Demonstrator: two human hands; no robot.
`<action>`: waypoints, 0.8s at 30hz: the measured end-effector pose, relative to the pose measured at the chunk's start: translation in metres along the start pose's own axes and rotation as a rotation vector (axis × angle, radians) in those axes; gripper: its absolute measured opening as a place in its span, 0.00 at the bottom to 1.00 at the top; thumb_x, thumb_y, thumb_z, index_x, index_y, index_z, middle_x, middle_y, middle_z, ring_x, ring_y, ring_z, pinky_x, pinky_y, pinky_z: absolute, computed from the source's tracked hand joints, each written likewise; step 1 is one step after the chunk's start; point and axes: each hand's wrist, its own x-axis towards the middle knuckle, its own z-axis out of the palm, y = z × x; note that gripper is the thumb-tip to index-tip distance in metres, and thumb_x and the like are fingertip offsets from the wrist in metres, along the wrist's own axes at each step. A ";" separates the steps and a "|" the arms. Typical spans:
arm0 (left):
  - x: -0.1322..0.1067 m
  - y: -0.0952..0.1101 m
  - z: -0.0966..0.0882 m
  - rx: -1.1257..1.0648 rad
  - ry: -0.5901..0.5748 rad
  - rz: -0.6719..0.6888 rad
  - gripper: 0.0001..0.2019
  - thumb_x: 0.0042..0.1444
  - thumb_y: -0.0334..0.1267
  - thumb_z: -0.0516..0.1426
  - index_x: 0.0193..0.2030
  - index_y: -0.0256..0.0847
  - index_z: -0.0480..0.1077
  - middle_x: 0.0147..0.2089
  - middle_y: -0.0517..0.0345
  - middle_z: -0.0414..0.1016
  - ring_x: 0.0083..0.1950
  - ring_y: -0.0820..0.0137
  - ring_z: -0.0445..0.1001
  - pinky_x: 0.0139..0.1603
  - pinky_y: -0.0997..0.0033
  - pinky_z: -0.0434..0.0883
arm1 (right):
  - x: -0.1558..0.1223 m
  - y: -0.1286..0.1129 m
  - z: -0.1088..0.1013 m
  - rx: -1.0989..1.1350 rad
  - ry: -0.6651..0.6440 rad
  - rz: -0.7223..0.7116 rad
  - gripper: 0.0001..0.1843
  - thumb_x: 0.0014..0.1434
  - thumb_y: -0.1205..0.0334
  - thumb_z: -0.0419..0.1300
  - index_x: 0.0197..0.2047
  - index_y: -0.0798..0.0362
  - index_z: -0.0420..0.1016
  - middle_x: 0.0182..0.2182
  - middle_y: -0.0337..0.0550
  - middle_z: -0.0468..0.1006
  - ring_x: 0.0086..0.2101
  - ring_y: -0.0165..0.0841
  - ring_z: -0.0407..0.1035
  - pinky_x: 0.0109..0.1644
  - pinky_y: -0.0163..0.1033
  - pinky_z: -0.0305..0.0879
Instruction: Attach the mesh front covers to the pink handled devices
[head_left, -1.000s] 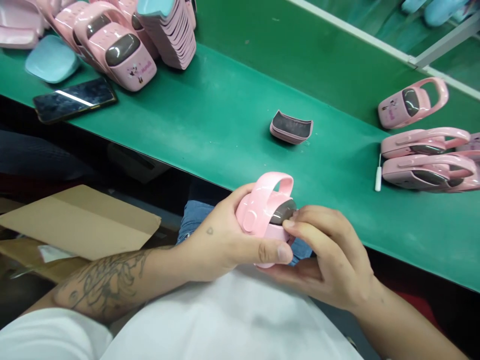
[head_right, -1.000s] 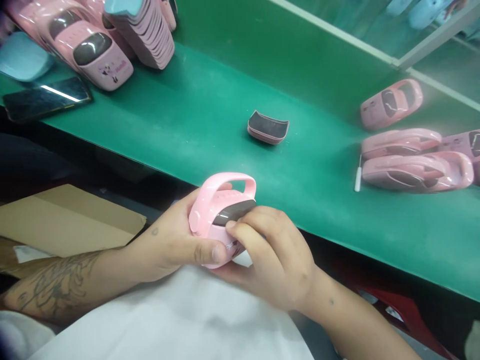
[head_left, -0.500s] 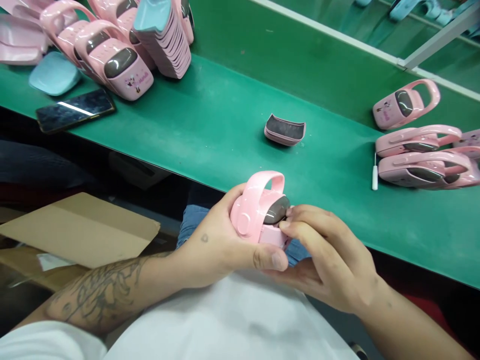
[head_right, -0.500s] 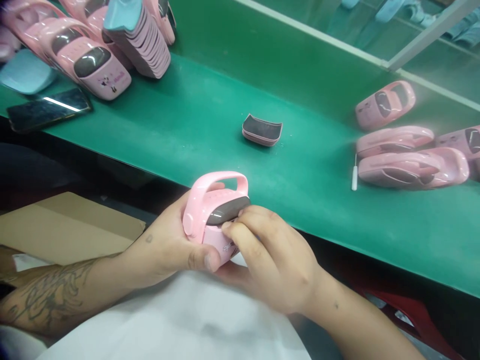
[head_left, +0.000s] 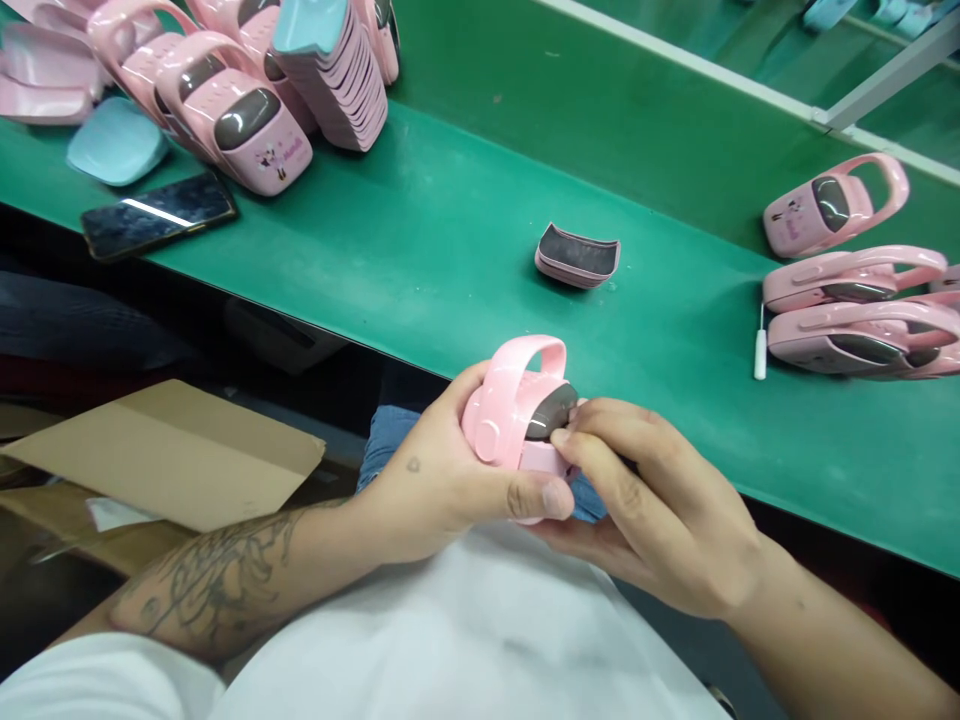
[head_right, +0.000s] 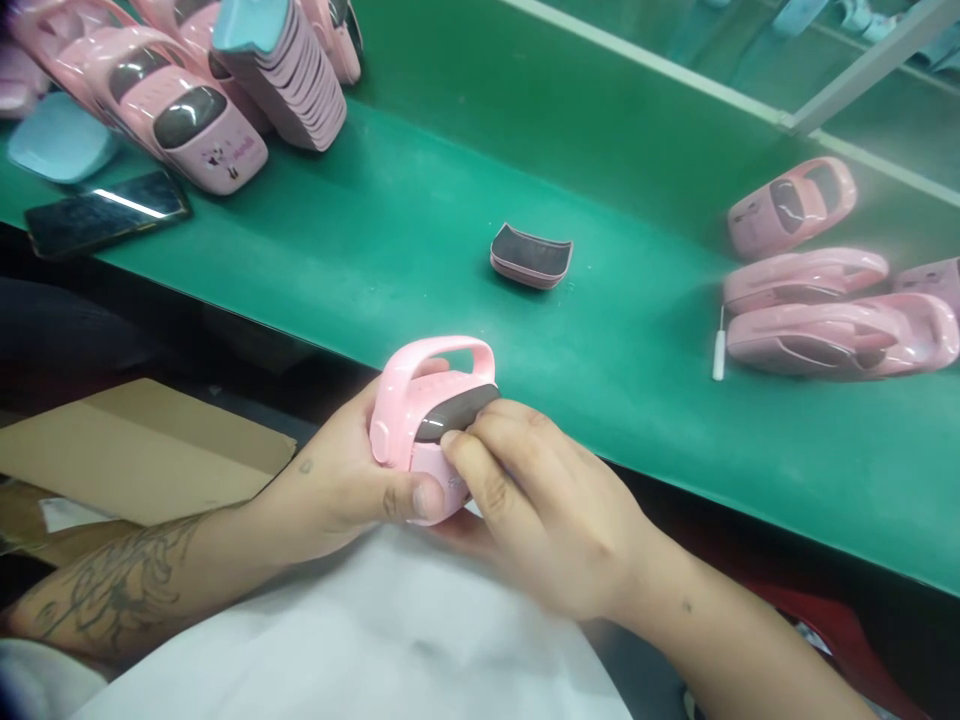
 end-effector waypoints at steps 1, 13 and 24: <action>0.000 0.000 0.000 -0.007 0.007 0.000 0.39 0.44 0.33 0.77 0.62 0.46 0.69 0.56 0.50 0.77 0.56 0.57 0.77 0.54 0.60 0.75 | 0.000 0.001 0.000 -0.002 -0.012 -0.009 0.12 0.69 0.59 0.64 0.53 0.55 0.74 0.40 0.51 0.79 0.42 0.44 0.80 0.44 0.49 0.84; 0.001 0.000 0.002 0.009 0.045 0.057 0.39 0.48 0.35 0.75 0.67 0.45 0.68 0.58 0.48 0.78 0.59 0.53 0.77 0.55 0.58 0.76 | -0.011 0.009 0.007 -0.012 -0.063 -0.058 0.27 0.65 0.61 0.70 0.63 0.62 0.71 0.48 0.55 0.80 0.57 0.48 0.75 0.63 0.52 0.77; -0.003 0.002 0.002 0.057 -0.008 0.119 0.44 0.50 0.36 0.74 0.73 0.46 0.63 0.63 0.47 0.76 0.64 0.50 0.75 0.60 0.56 0.75 | -0.017 -0.013 0.010 -0.282 0.090 0.010 0.15 0.65 0.56 0.71 0.51 0.54 0.80 0.41 0.44 0.86 0.48 0.40 0.81 0.72 0.52 0.61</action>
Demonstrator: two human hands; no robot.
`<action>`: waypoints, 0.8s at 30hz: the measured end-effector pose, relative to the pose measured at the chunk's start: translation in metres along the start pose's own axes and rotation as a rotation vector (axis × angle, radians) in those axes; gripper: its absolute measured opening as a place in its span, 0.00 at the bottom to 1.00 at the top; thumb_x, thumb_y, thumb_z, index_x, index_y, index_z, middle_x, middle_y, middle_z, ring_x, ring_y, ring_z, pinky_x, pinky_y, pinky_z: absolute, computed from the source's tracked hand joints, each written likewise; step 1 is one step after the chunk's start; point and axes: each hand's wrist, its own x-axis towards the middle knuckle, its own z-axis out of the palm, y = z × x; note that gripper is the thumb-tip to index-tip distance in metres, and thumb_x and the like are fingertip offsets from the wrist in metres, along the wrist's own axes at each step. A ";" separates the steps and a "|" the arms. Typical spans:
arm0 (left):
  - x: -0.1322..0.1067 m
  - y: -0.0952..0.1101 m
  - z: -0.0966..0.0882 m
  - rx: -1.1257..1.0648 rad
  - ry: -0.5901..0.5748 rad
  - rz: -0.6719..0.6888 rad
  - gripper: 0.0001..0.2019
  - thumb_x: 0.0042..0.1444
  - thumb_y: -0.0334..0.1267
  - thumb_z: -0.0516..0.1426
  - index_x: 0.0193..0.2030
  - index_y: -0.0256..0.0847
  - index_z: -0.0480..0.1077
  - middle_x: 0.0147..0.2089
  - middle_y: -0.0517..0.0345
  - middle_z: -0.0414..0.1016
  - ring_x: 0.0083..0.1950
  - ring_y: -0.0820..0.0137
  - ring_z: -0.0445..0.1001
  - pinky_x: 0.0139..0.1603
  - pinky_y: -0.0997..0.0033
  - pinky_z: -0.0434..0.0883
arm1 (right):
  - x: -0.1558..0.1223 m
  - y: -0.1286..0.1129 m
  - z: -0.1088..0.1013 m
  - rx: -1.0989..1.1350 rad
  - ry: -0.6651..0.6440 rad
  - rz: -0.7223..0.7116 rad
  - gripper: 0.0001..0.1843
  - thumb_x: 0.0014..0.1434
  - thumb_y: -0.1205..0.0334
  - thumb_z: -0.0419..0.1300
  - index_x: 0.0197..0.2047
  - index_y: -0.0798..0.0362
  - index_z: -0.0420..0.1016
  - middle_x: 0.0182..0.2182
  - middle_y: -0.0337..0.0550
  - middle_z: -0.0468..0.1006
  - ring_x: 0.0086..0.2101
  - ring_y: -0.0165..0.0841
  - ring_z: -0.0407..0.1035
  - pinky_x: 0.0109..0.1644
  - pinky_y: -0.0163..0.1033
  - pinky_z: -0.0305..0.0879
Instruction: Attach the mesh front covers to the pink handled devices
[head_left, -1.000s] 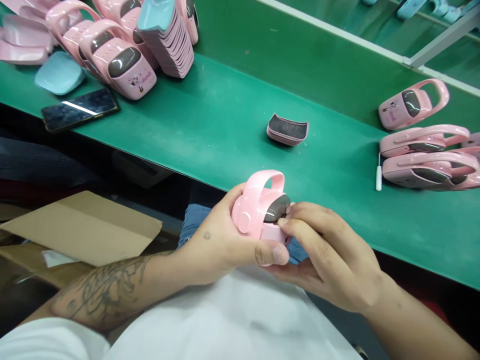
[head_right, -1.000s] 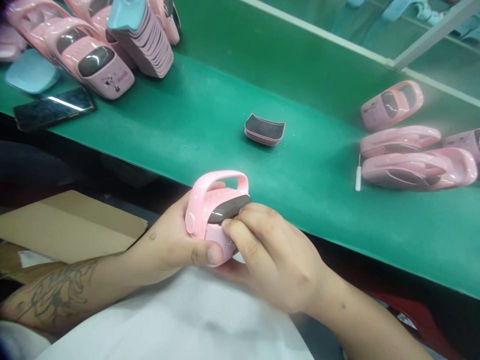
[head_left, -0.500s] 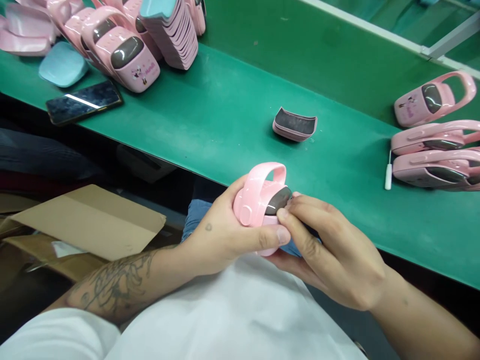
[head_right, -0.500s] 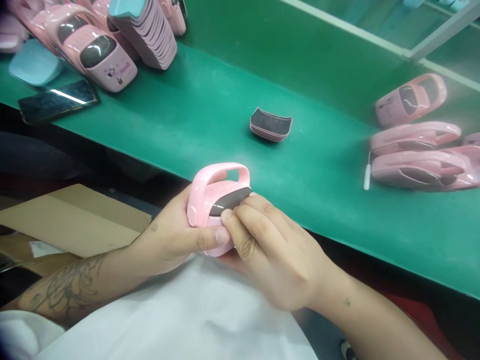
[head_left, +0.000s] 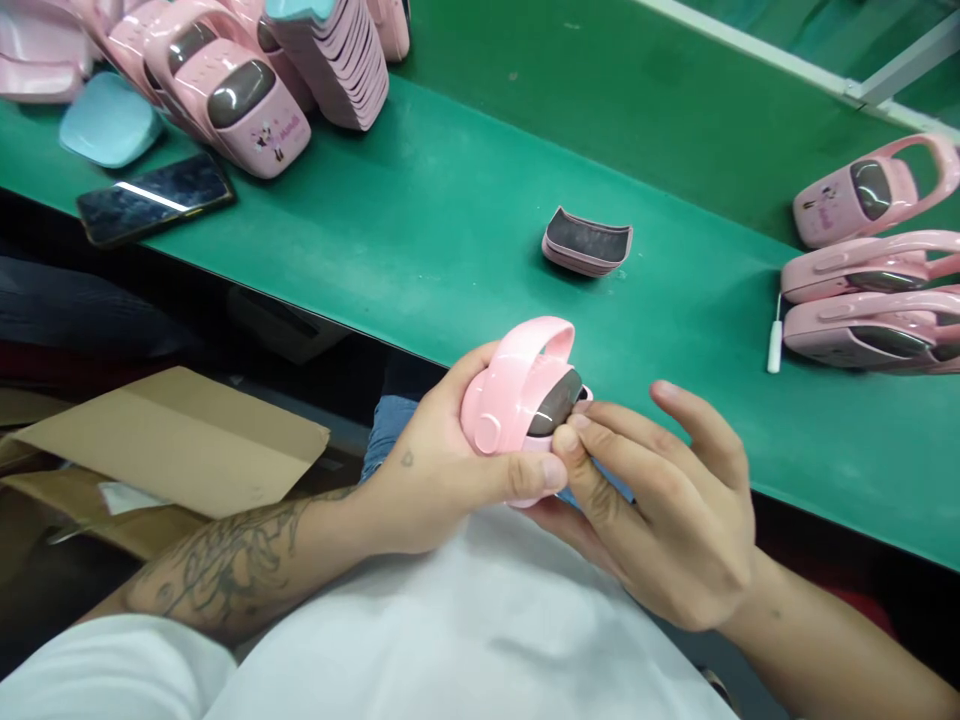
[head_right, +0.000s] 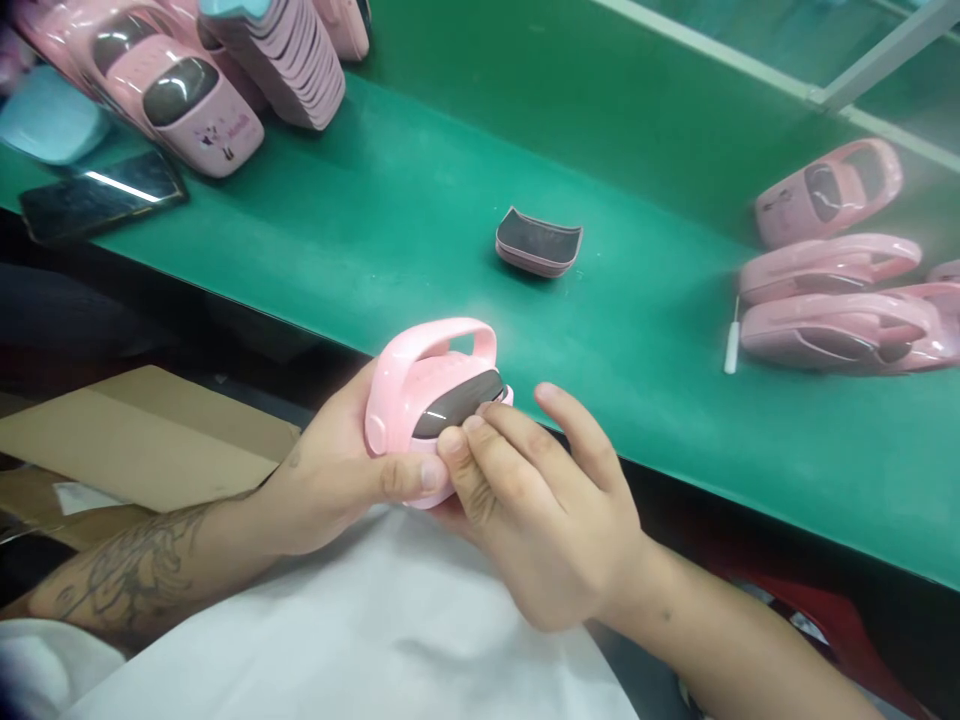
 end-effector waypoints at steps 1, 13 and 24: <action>0.000 0.000 0.001 0.007 0.007 -0.005 0.44 0.50 0.37 0.74 0.72 0.45 0.63 0.63 0.46 0.76 0.64 0.50 0.75 0.60 0.56 0.75 | -0.001 -0.003 -0.002 -0.041 0.022 0.011 0.14 0.64 0.56 0.72 0.50 0.52 0.80 0.41 0.42 0.86 0.48 0.40 0.81 0.72 0.52 0.59; 0.033 -0.030 -0.030 -0.232 0.076 -0.129 0.32 0.50 0.44 0.72 0.61 0.37 0.72 0.54 0.42 0.82 0.54 0.49 0.82 0.53 0.53 0.78 | -0.033 0.023 0.056 0.639 0.009 0.683 0.50 0.56 0.37 0.73 0.74 0.45 0.61 0.63 0.57 0.71 0.56 0.49 0.75 0.59 0.58 0.74; 0.046 -0.025 -0.033 -0.238 0.254 0.109 0.20 0.55 0.50 0.64 0.46 0.36 0.80 0.43 0.47 0.87 0.53 0.47 0.84 0.52 0.54 0.82 | 0.007 -0.002 0.073 1.956 -0.090 1.193 0.26 0.65 0.39 0.66 0.58 0.46 0.79 0.54 0.46 0.84 0.53 0.41 0.79 0.54 0.45 0.80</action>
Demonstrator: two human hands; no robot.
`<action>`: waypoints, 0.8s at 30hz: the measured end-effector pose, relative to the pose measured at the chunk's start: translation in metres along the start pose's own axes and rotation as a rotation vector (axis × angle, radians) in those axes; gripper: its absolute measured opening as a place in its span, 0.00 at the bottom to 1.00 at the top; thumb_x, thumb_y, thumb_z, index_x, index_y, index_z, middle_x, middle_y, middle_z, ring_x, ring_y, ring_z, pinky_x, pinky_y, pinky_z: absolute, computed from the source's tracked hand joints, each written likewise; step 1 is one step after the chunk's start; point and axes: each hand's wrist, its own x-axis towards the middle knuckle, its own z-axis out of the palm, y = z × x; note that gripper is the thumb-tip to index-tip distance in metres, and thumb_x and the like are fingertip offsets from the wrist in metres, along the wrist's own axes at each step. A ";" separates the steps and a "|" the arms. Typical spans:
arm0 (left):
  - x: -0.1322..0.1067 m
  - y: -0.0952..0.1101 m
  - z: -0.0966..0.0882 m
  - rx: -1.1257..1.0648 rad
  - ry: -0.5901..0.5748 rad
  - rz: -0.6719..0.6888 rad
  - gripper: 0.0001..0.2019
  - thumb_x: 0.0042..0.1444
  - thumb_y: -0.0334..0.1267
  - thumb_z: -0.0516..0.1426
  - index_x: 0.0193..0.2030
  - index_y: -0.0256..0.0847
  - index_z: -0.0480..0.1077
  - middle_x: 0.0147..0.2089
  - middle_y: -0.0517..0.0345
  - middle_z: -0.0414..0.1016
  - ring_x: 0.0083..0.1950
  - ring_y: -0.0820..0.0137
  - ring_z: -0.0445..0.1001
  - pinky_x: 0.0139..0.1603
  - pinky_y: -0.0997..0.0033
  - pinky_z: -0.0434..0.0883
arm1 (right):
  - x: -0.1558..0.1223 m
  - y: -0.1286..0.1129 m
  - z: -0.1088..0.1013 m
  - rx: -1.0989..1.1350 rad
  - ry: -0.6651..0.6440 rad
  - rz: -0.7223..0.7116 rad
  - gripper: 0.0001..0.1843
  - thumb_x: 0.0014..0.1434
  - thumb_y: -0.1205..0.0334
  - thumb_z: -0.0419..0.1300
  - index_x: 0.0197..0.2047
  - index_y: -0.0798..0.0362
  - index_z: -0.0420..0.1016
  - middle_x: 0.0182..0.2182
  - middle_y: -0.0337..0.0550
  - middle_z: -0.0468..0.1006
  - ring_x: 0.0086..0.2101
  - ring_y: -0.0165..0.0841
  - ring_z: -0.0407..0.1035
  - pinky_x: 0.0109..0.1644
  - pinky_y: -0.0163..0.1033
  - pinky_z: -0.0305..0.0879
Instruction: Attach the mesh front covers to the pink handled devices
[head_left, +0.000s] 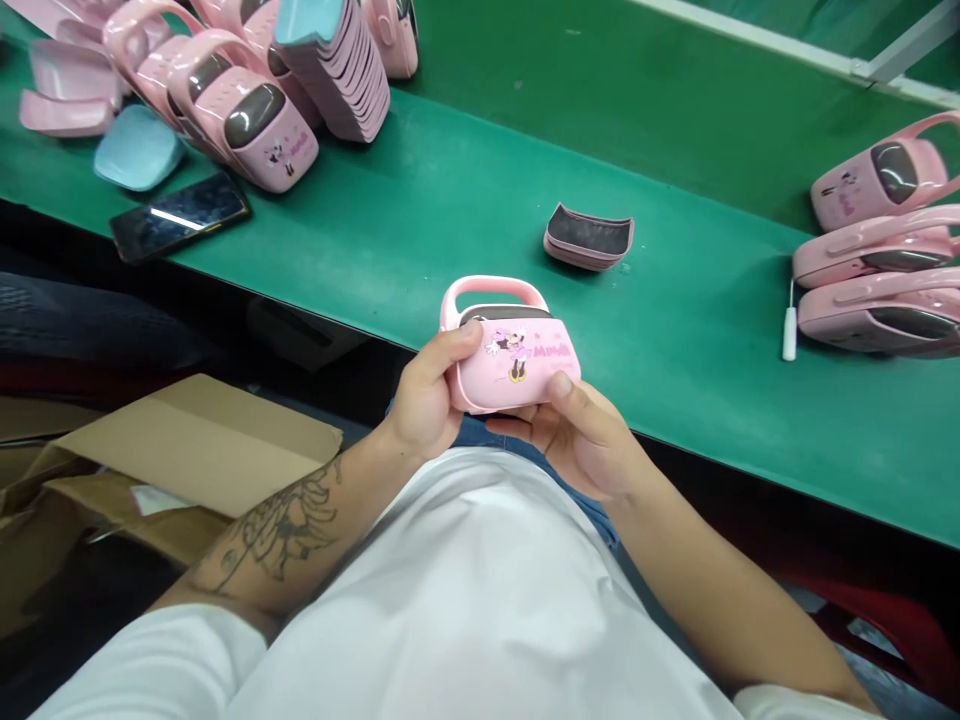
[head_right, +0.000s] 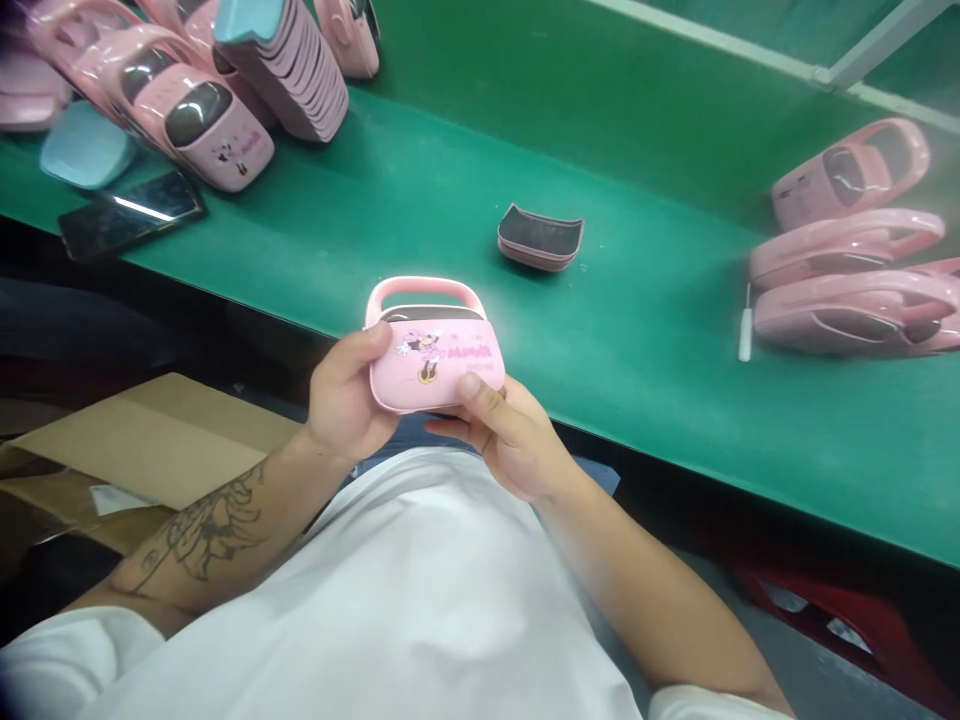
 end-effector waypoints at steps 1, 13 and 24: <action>0.000 0.001 0.001 -0.007 0.011 0.010 0.20 0.55 0.50 0.64 0.46 0.36 0.80 0.43 0.47 0.87 0.53 0.47 0.84 0.52 0.54 0.82 | 0.001 -0.001 0.005 0.009 0.011 -0.010 0.24 0.65 0.41 0.67 0.57 0.46 0.79 0.54 0.45 0.84 0.53 0.41 0.80 0.54 0.44 0.80; -0.003 0.001 0.001 -0.072 0.063 0.158 0.18 0.61 0.50 0.59 0.47 0.37 0.78 0.46 0.49 0.86 0.57 0.50 0.82 0.54 0.57 0.81 | 0.015 0.005 0.029 0.015 0.104 -0.061 0.25 0.64 0.39 0.66 0.55 0.48 0.79 0.46 0.44 0.87 0.47 0.43 0.82 0.60 0.54 0.79; -0.022 -0.011 -0.029 0.005 -0.087 0.163 0.34 0.48 0.53 0.72 0.59 0.40 0.72 0.59 0.46 0.80 0.63 0.50 0.76 0.59 0.55 0.75 | -0.001 0.001 0.005 -0.488 0.126 -0.289 0.36 0.54 0.48 0.77 0.62 0.48 0.73 0.61 0.51 0.79 0.60 0.50 0.74 0.62 0.55 0.75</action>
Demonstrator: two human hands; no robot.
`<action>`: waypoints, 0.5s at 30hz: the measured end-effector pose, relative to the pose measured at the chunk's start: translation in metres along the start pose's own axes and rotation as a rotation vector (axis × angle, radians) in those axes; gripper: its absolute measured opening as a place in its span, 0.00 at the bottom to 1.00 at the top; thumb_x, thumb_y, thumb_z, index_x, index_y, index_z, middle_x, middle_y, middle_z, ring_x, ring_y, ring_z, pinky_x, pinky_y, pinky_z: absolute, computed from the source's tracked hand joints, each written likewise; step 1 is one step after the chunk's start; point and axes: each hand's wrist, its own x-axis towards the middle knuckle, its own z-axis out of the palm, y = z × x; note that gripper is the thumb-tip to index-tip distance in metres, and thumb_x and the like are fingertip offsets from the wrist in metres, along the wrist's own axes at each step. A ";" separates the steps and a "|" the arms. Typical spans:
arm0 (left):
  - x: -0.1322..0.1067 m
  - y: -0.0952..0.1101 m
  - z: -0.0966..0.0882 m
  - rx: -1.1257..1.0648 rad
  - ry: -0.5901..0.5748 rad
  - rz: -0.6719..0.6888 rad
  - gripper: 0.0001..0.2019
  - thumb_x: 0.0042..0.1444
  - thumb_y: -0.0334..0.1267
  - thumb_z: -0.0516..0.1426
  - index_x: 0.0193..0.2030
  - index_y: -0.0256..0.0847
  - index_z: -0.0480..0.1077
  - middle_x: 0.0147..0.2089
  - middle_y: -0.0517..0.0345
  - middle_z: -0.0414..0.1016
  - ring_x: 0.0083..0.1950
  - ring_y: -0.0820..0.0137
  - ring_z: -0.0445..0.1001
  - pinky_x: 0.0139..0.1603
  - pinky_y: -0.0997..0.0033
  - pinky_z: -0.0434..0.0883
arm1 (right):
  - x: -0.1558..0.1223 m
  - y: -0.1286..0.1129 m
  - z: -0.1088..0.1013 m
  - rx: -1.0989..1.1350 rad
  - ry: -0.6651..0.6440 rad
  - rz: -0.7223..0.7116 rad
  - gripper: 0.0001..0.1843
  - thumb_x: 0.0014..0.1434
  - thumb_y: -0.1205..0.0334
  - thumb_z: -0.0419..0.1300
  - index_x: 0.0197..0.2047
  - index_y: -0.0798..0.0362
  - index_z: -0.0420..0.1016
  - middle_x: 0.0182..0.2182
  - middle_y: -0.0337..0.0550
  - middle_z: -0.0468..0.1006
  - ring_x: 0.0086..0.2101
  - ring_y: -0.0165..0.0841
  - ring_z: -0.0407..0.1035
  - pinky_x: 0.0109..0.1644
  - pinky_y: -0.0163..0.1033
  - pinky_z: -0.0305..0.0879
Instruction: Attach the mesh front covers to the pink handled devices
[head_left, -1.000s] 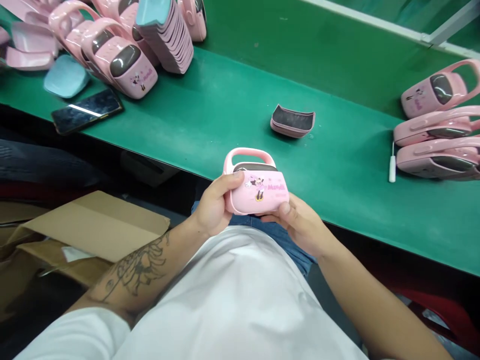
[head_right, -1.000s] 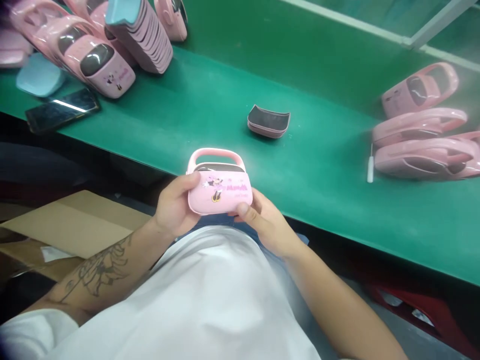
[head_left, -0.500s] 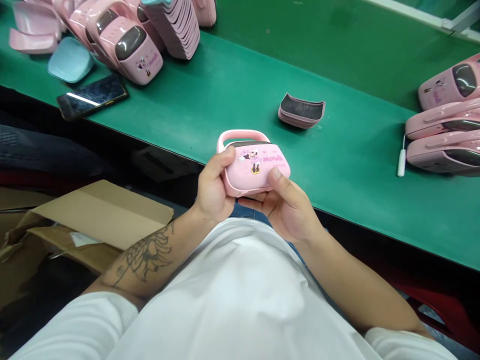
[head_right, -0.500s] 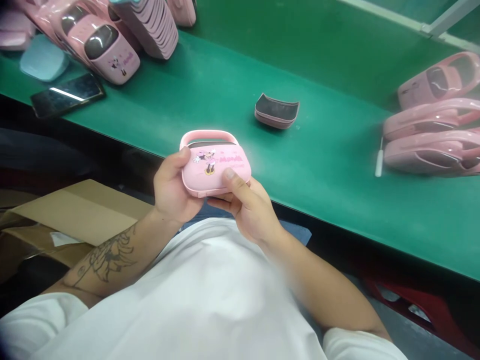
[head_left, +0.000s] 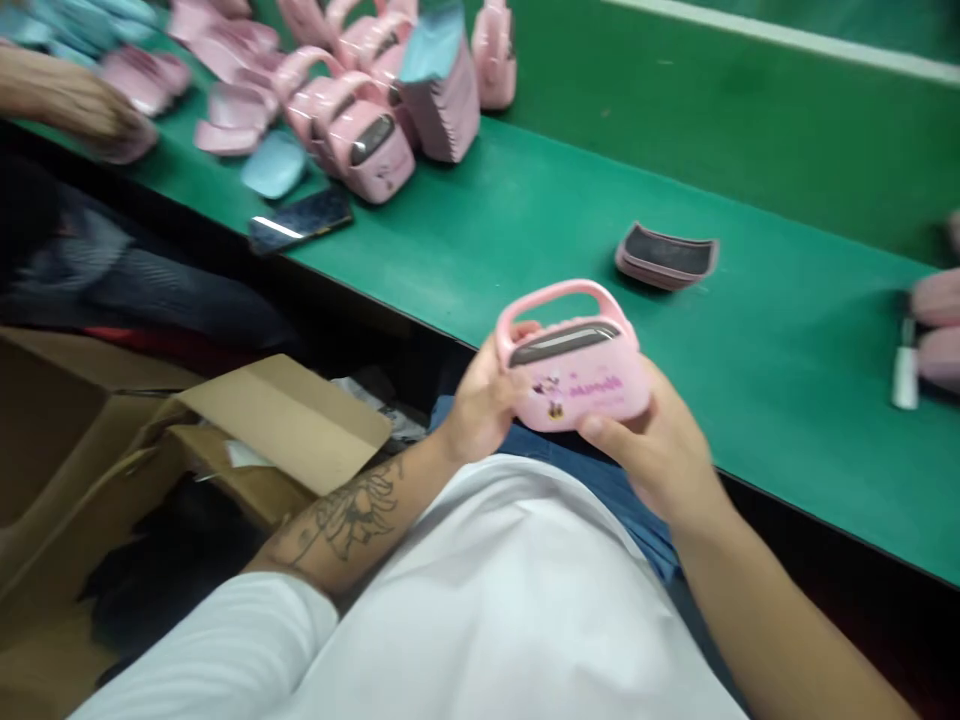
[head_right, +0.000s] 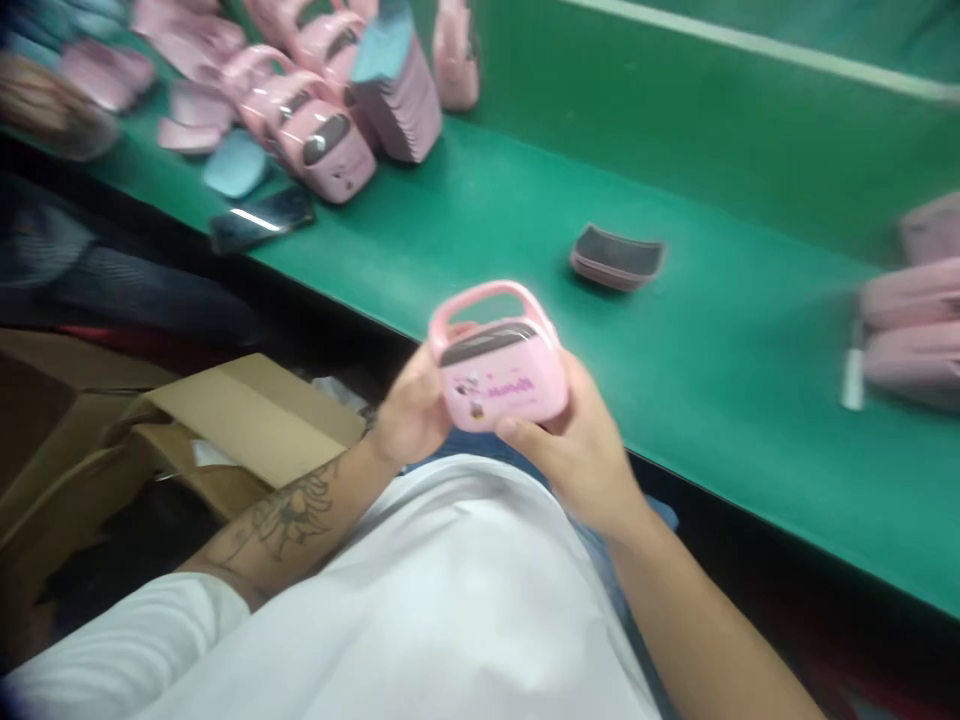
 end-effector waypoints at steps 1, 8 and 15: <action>-0.003 -0.003 -0.006 0.044 -0.017 -0.039 0.37 0.45 0.51 0.74 0.59 0.41 0.71 0.60 0.46 0.78 0.62 0.51 0.76 0.58 0.56 0.75 | -0.002 0.006 -0.006 -0.057 0.040 -0.011 0.40 0.51 0.51 0.79 0.63 0.47 0.72 0.62 0.52 0.77 0.59 0.51 0.74 0.59 0.55 0.76; -0.025 -0.035 -0.012 0.028 -0.052 -0.157 0.42 0.41 0.44 0.79 0.61 0.42 0.68 0.60 0.45 0.75 0.60 0.56 0.76 0.59 0.58 0.73 | -0.021 0.031 -0.001 -0.004 0.049 -0.041 0.40 0.62 0.40 0.68 0.71 0.46 0.64 0.69 0.54 0.71 0.66 0.54 0.67 0.65 0.57 0.71; -0.027 -0.001 -0.054 0.386 -0.239 -0.052 0.47 0.45 0.50 0.76 0.70 0.50 0.64 0.76 0.43 0.61 0.74 0.47 0.64 0.73 0.49 0.64 | -0.049 0.034 -0.015 -0.190 0.122 -0.013 0.49 0.49 0.38 0.77 0.69 0.46 0.68 0.64 0.54 0.75 0.61 0.54 0.70 0.65 0.59 0.69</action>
